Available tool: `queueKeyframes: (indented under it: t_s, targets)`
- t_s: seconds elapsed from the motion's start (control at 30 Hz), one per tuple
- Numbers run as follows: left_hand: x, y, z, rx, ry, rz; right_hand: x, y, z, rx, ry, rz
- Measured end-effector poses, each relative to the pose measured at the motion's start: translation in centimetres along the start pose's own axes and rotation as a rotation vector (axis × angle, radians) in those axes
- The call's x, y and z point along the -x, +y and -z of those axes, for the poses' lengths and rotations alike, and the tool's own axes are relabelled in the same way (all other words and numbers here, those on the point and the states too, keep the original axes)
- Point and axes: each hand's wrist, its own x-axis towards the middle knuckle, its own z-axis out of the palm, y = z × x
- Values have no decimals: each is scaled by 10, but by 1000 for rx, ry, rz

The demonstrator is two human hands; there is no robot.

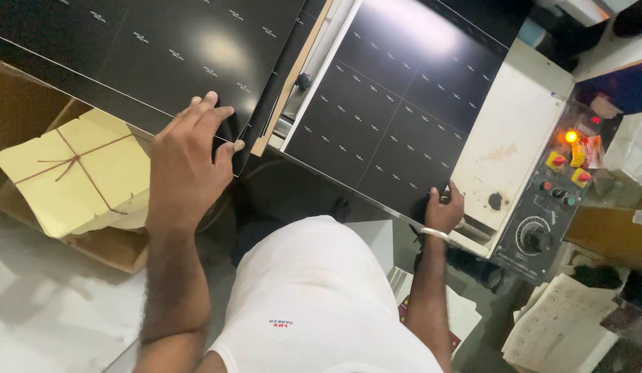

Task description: The person takes large black printed sheets one at a time from a stack and feeds them into a laminating machine, aligning each sheet against the rollers. The laminated sheet exits onto the output side and the person repeats the cycle with the next sheet.

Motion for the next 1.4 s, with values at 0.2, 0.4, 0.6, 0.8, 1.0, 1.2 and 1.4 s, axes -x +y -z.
queueKeyframes:
  t_s: [0.2,0.4,0.6,0.8,1.0,1.2,1.4]
  targets:
    - [2,-2,0,-50,42,-58,-39,-9,-12,157,-8,18]
    - [-12,4,18,93,276,-108,-4,-83,-12,-43,-16,106]
    - [-6,68,-48,58,224,-623,43,-174,7,-370,-431,103]
    - [19,95,-92,212,-217,-860,59,-170,23,-1294,-896,-129]
    - [-11,39,-24,35,-41,-521,46,-101,36,-996,-309,-192]
    - [-22,2,25,-324,-60,-179,70,0,29,-929,-144,-282]
    - [-28,-16,23,-221,-129,-142,94,32,1,-702,-28,-448]
